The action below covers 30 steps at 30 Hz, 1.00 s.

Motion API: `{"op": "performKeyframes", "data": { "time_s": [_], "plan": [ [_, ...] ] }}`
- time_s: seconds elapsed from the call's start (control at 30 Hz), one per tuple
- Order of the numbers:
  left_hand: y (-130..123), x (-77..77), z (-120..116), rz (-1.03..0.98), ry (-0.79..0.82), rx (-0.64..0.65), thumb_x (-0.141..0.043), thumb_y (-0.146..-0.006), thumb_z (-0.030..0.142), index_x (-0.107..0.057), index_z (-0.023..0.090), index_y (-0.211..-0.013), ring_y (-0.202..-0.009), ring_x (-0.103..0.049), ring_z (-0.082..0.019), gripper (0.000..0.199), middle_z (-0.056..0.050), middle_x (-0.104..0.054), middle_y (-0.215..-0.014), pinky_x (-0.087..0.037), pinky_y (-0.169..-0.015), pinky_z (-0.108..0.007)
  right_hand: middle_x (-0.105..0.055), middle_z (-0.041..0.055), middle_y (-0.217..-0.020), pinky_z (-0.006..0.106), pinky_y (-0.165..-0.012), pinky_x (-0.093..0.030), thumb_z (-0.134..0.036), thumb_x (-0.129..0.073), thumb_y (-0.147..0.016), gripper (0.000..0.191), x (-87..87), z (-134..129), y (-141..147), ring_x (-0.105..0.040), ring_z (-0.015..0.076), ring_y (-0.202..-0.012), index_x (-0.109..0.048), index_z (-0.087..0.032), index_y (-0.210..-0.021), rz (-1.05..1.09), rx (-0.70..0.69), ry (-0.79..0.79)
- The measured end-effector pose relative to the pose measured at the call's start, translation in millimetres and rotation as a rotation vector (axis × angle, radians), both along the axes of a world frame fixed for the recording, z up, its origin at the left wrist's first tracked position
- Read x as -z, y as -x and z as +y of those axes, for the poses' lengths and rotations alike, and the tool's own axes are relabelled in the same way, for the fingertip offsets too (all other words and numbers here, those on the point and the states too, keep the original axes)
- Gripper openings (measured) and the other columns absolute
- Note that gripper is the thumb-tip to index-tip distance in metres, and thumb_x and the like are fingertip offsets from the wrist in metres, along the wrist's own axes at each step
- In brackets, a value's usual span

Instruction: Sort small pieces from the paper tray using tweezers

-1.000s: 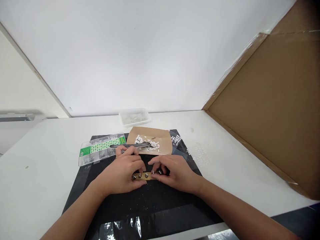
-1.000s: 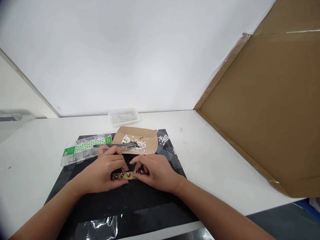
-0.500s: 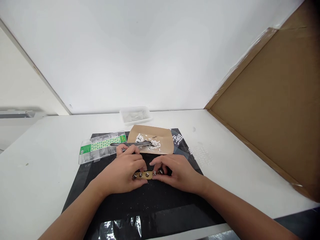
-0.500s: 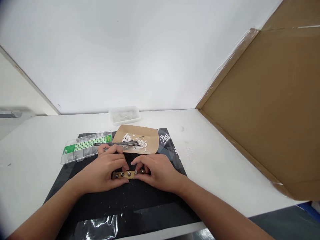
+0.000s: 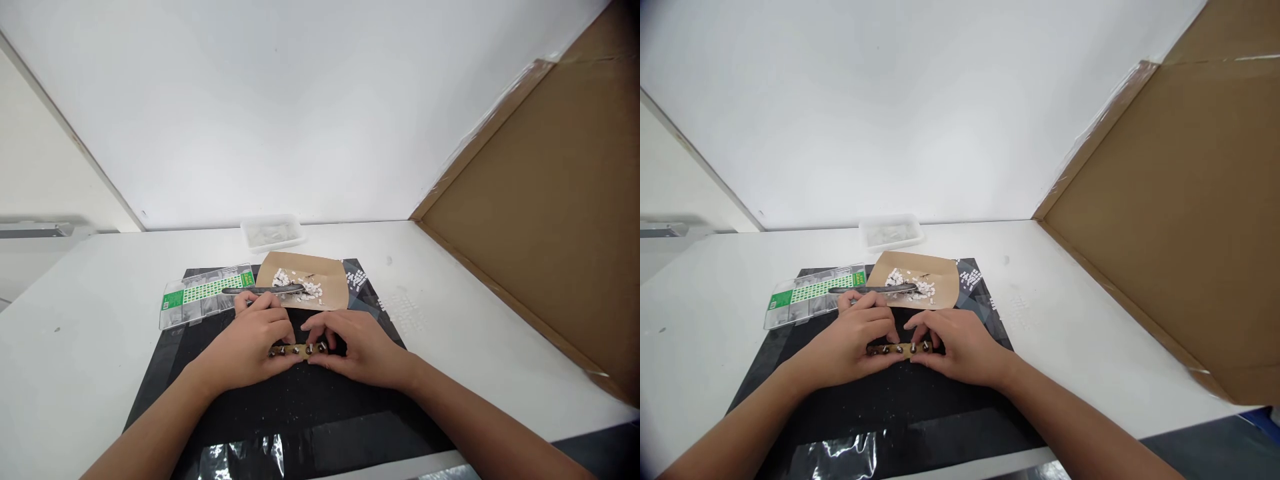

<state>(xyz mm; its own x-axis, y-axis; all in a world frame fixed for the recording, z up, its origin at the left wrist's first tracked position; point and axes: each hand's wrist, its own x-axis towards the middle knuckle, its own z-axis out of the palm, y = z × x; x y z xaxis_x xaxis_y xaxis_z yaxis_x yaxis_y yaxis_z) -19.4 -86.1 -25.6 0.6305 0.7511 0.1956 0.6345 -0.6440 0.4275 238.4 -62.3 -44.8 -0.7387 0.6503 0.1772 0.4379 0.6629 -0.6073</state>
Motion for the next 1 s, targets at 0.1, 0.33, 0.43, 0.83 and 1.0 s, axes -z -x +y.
{"op": "performKeyframes", "data": {
  "time_s": [0.1, 0.33, 0.43, 0.83, 1.0],
  "plan": [
    [-1.6, 0.5, -0.9, 0.000, 0.023, -0.021, -0.071, -0.094, 0.038, -0.065, 0.022, -0.082, -0.099, -0.053, -0.023, 0.021, 0.002, -0.069, -0.085, -0.024, -0.091, -0.044, -0.076, -0.0017, -0.103, 0.028, -0.077, -0.051, -0.033, -0.077, -0.091, 0.041, -1.4, -0.4, 0.3, -0.066, 0.0126, -0.076, -0.059, -0.027, -0.128, -0.001, -0.005, 0.009],
    [-1.5, -1.7, -0.9, 0.000, 0.062, -0.021, -0.072, -0.093, 0.033, -0.071, 0.024, -0.086, -0.098, -0.054, -0.022, 0.012, 0.001, -0.070, -0.087, -0.025, -0.090, -0.043, -0.076, -0.0008, -0.102, 0.028, -0.077, -0.051, -0.033, -0.074, -0.092, 0.040, -2.9, -1.3, 0.7, -0.066, 0.0128, -0.078, -0.059, -0.026, -0.128, 0.005, -0.013, 0.012],
    [-1.8, -2.8, -1.4, 0.005, 0.076, -0.014, -0.071, -0.094, 0.030, -0.071, 0.024, -0.087, -0.098, -0.054, -0.022, 0.009, 0.001, -0.069, -0.088, -0.026, -0.091, -0.043, -0.075, -0.0004, -0.102, 0.028, -0.076, -0.051, -0.032, -0.074, -0.092, 0.040, -2.2, -1.2, 0.4, -0.065, 0.0133, -0.078, -0.059, -0.026, -0.128, 0.006, -0.011, 0.017],
    [-1.2, -3.5, -1.0, -0.019, 0.090, 0.012, -0.070, -0.095, 0.027, -0.074, 0.026, -0.090, -0.101, -0.054, -0.023, 0.006, 0.001, -0.071, -0.093, -0.025, -0.089, -0.043, -0.075, -0.0001, -0.102, 0.029, -0.075, -0.050, -0.031, -0.075, -0.091, 0.042, -1.5, -1.8, 0.9, -0.064, 0.0140, -0.078, -0.058, -0.026, -0.129, 0.002, -0.002, 0.021],
    [-1.7, -4.0, -1.4, -0.008, 0.094, 0.002, -0.069, -0.094, 0.027, -0.073, 0.026, -0.088, -0.099, -0.053, -0.023, 0.007, 0.000, -0.071, -0.091, -0.025, -0.087, -0.043, -0.074, -0.0004, -0.102, 0.028, -0.076, -0.049, -0.029, -0.075, -0.091, 0.041, -2.6, -1.8, 1.3, -0.064, 0.0138, -0.079, -0.058, -0.025, -0.128, 0.002, -0.008, 0.027]
  ]
}}
